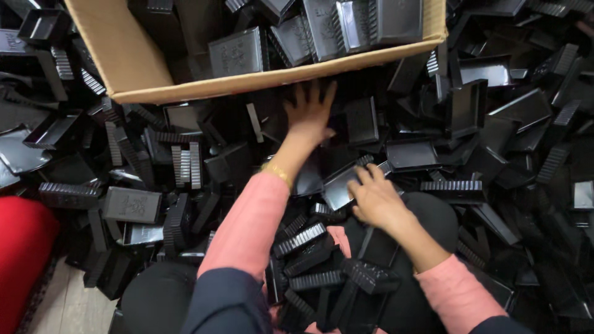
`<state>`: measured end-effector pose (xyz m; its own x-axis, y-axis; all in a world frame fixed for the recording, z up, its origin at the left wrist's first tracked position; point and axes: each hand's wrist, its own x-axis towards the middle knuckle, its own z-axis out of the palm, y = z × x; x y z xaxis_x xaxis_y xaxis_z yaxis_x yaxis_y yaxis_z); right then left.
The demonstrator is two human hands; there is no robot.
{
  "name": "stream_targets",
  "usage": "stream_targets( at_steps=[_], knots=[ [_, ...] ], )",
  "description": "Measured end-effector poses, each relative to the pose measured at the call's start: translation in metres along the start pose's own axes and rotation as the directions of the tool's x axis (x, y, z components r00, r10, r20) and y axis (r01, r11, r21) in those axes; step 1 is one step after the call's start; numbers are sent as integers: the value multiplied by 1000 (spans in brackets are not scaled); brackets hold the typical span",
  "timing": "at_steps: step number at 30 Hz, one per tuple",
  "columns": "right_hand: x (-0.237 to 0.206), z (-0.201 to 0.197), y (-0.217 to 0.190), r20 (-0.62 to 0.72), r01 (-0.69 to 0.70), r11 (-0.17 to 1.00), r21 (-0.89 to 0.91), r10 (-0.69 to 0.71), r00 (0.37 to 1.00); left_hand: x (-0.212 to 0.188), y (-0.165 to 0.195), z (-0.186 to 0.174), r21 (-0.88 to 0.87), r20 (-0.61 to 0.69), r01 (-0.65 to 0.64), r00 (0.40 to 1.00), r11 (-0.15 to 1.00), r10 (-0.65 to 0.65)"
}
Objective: The person sits on the floor and repeatedly picks up two black plastic parts, snaps them together to form a small box, and places the assembled unit into a cardboard box. The process is repeated continuously with components from a large pile on the floor.
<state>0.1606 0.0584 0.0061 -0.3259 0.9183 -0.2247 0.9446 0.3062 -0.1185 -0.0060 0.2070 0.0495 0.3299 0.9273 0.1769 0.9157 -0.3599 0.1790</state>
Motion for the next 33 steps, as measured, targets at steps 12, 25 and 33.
stream_targets(
  at_steps=[12,25,33],
  knots=[
    [-29,-3,14,-429,343,777,528,-104,897,-47,-58,36,-192,56,-210,973,959,224],
    [-165,-14,86,-299,-7,616,788,392,870,-182,-54,-4,31,309,-39,951,999,28],
    [-185,3,38,-464,-300,920,254,387,797,-211,-40,-26,-293,414,117,910,949,16]
  ],
)
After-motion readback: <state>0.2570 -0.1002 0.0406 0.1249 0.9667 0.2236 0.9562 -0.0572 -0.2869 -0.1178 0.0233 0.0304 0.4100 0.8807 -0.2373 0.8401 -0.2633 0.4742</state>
